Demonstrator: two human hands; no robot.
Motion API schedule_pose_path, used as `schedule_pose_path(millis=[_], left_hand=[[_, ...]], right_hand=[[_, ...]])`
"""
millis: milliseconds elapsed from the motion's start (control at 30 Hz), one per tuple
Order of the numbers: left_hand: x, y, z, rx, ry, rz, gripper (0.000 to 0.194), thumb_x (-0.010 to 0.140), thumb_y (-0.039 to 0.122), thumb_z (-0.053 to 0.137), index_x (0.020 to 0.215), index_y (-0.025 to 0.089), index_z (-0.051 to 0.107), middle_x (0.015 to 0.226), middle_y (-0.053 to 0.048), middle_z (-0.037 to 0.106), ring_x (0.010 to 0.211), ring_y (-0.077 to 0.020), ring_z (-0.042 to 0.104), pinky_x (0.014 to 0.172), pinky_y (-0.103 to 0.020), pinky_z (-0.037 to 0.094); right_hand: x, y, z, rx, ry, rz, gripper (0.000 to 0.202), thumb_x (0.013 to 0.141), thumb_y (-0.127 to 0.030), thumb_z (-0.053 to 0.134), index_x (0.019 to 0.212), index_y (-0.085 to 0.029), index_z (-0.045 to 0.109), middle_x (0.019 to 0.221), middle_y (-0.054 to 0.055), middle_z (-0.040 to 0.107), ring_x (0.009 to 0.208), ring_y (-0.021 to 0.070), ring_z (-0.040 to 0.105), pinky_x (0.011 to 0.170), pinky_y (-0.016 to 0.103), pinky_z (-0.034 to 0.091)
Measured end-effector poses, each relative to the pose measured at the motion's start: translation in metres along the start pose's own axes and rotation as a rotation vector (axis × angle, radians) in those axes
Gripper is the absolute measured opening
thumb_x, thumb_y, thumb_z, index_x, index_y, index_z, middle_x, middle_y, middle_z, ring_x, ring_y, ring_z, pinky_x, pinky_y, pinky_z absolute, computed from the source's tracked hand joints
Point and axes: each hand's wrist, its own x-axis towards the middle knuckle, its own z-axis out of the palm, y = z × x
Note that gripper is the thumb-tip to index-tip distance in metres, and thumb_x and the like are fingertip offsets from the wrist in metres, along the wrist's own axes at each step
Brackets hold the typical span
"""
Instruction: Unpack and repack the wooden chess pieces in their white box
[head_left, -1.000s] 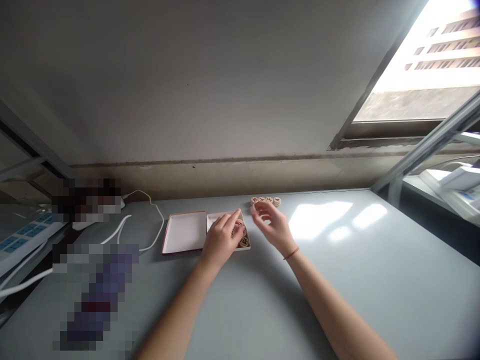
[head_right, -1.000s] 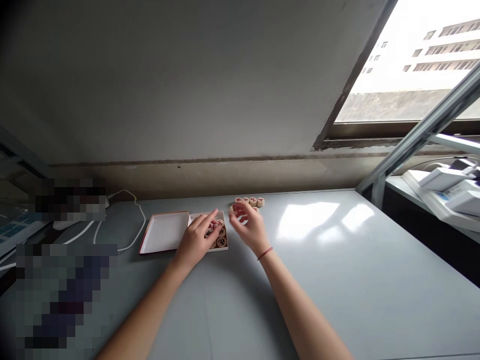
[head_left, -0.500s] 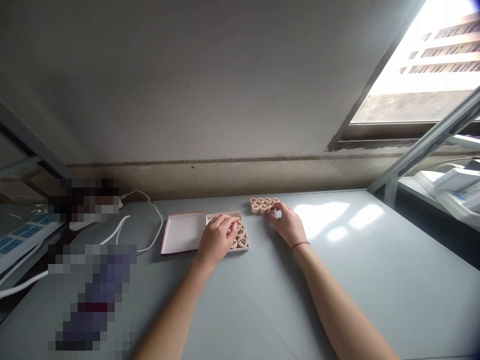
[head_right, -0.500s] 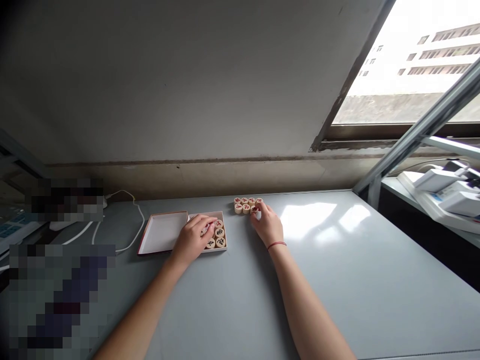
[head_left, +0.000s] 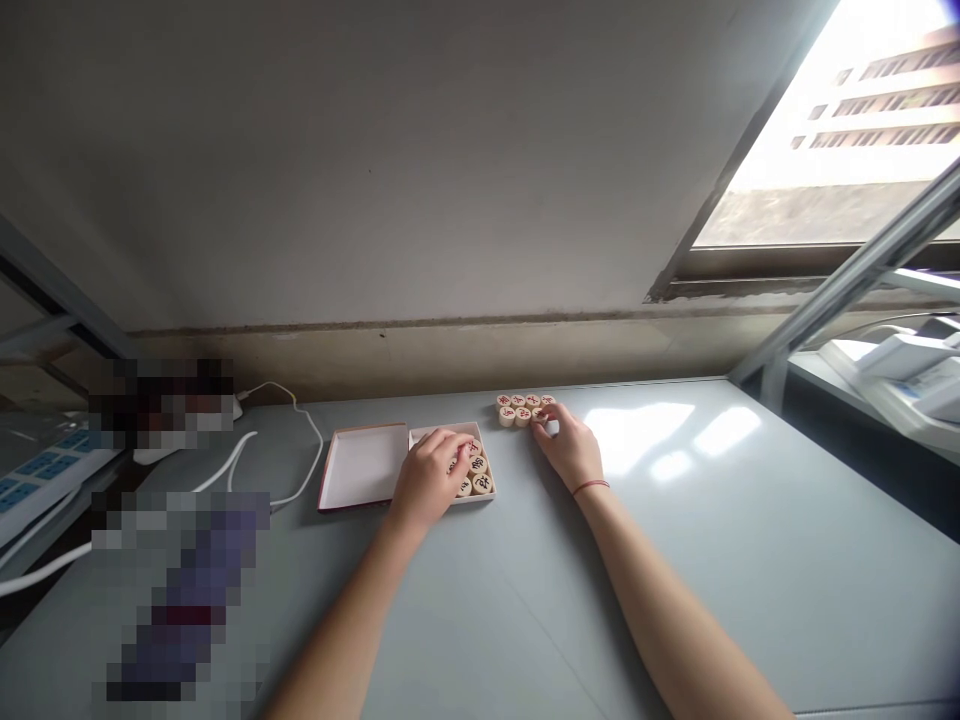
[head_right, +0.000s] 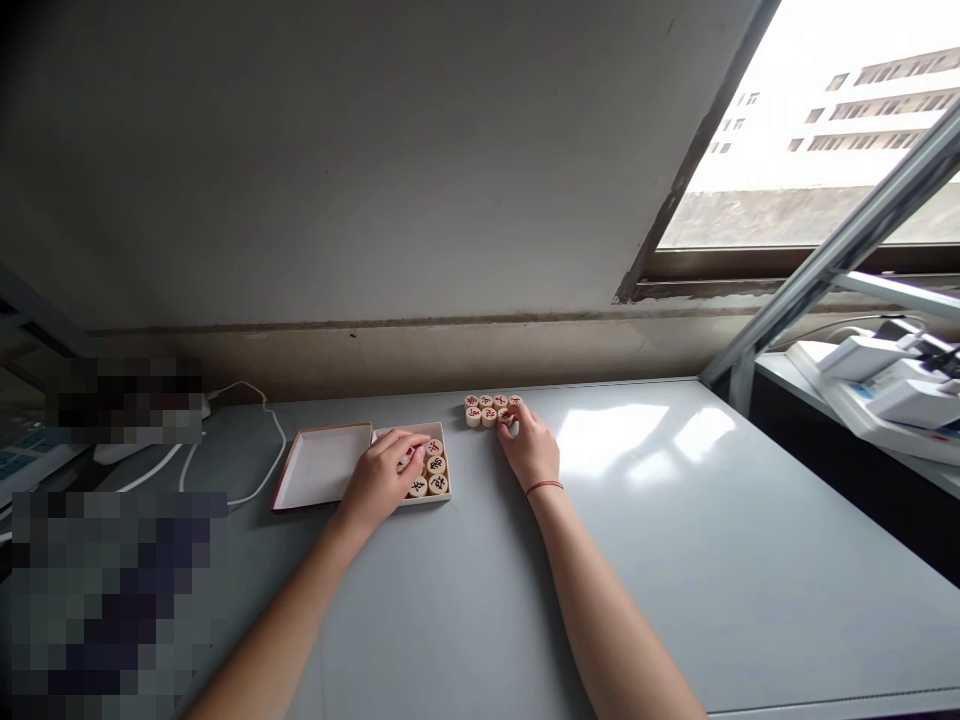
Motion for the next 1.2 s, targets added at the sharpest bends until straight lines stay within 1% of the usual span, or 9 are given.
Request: schedule_pose_path(millis=[100, 233, 300, 533, 667, 800, 900, 1033, 1200], left_hand=[[0.0, 0.001, 0.0, 0.062, 0.014, -0.028, 0.02, 0.089, 0.019, 0.048, 0.097, 0.023, 0.065, 0.094, -0.001, 0.069, 0.089, -0.0168, 0.062, 0.083, -0.031, 0.046], [0.001, -0.003, -0.004, 0.249, 0.075, -0.201, 0.02, 0.087, 0.02, 0.05, 0.097, 0.023, 0.067, 0.096, -0.002, 0.07, 0.094, -0.0219, 0.06, 0.082, -0.037, 0.041], [0.001, -0.007, -0.007, 0.298, 0.029, -0.269, 0.024, 0.088, 0.02, 0.048, 0.101, 0.023, 0.067, 0.099, -0.004, 0.07, 0.096, -0.0233, 0.059, 0.08, -0.037, 0.041], [0.01, 0.0, 0.001, 0.409, -0.154, -0.274, 0.03, 0.09, 0.028, 0.044, 0.106, 0.026, 0.069, 0.102, -0.006, 0.069, 0.099, -0.0267, 0.054, 0.081, -0.04, 0.038], [0.017, 0.002, 0.002, 0.425, -0.22, -0.256, 0.033, 0.089, 0.023, 0.042, 0.105, 0.025, 0.07, 0.106, -0.006, 0.069, 0.101, -0.0273, 0.052, 0.082, -0.041, 0.038], [0.017, -0.015, -0.018, 0.412, -0.214, -0.337, 0.038, 0.087, 0.017, 0.038, 0.109, 0.025, 0.068, 0.115, -0.006, 0.065, 0.105, -0.0266, 0.052, 0.085, -0.04, 0.04], [0.012, -0.026, -0.033, 0.383, -0.287, -0.398, 0.036, 0.089, 0.025, 0.036, 0.101, 0.026, 0.07, 0.115, -0.004, 0.065, 0.107, -0.028, 0.05, 0.086, -0.042, 0.039], [0.008, -0.028, -0.037, 0.322, -0.365, -0.398, 0.034, 0.09, 0.033, 0.038, 0.086, 0.027, 0.071, 0.114, -0.002, 0.066, 0.108, -0.0279, 0.048, 0.088, -0.042, 0.037], [0.008, -0.024, -0.039, 0.23, -0.422, -0.417, 0.03, 0.088, 0.034, 0.039, 0.093, 0.03, 0.068, 0.105, 0.0, 0.069, 0.11, -0.0274, 0.047, 0.093, -0.044, 0.034]], right_hand=[[0.0, 0.002, 0.0, 0.011, -0.006, 0.008, 0.021, 0.077, -0.028, 0.053, 0.097, -0.026, 0.059, 0.093, 0.0, 0.068, 0.057, 0.0137, 0.053, 0.056, 0.027, 0.038], [-0.002, -0.003, -0.005, 0.04, 0.088, -0.062, 0.034, 0.078, -0.03, 0.051, 0.11, -0.024, 0.056, 0.099, 0.006, 0.065, 0.073, 0.0194, 0.059, 0.058, 0.029, 0.041], [-0.006, -0.014, -0.007, 0.077, 0.123, -0.128, 0.032, 0.081, -0.031, 0.047, 0.11, -0.022, 0.056, 0.1, 0.009, 0.063, 0.078, 0.0203, 0.059, 0.06, 0.029, 0.043], [-0.032, -0.061, 0.006, 0.367, -0.286, -0.311, 0.025, 0.086, -0.027, 0.04, 0.094, -0.021, 0.064, 0.088, 0.006, 0.068, 0.072, 0.0167, 0.061, 0.065, 0.027, 0.045], [-0.035, -0.061, 0.012, 0.395, -0.318, -0.245, 0.029, 0.085, -0.028, 0.039, 0.094, -0.02, 0.065, 0.089, 0.006, 0.069, 0.073, 0.0175, 0.062, 0.066, 0.027, 0.045], [-0.033, -0.059, 0.01, 0.412, -0.344, -0.159, 0.031, 0.084, -0.029, 0.038, 0.095, -0.019, 0.066, 0.084, 0.006, 0.07, 0.068, 0.0171, 0.061, 0.064, 0.027, 0.045], [-0.032, -0.06, 0.008, 0.405, -0.359, -0.174, 0.032, 0.085, -0.031, 0.038, 0.097, -0.019, 0.066, 0.086, 0.006, 0.07, 0.07, 0.0178, 0.061, 0.063, 0.027, 0.044], [-0.033, -0.061, 0.007, 0.403, -0.361, -0.17, 0.033, 0.086, -0.034, 0.039, 0.097, -0.019, 0.065, 0.085, 0.006, 0.07, 0.07, 0.0179, 0.061, 0.062, 0.027, 0.044], [-0.033, -0.06, 0.006, 0.419, -0.361, -0.172, 0.033, 0.087, -0.037, 0.039, 0.095, -0.019, 0.064, 0.087, 0.006, 0.07, 0.071, 0.0179, 0.061, 0.063, 0.027, 0.044]])
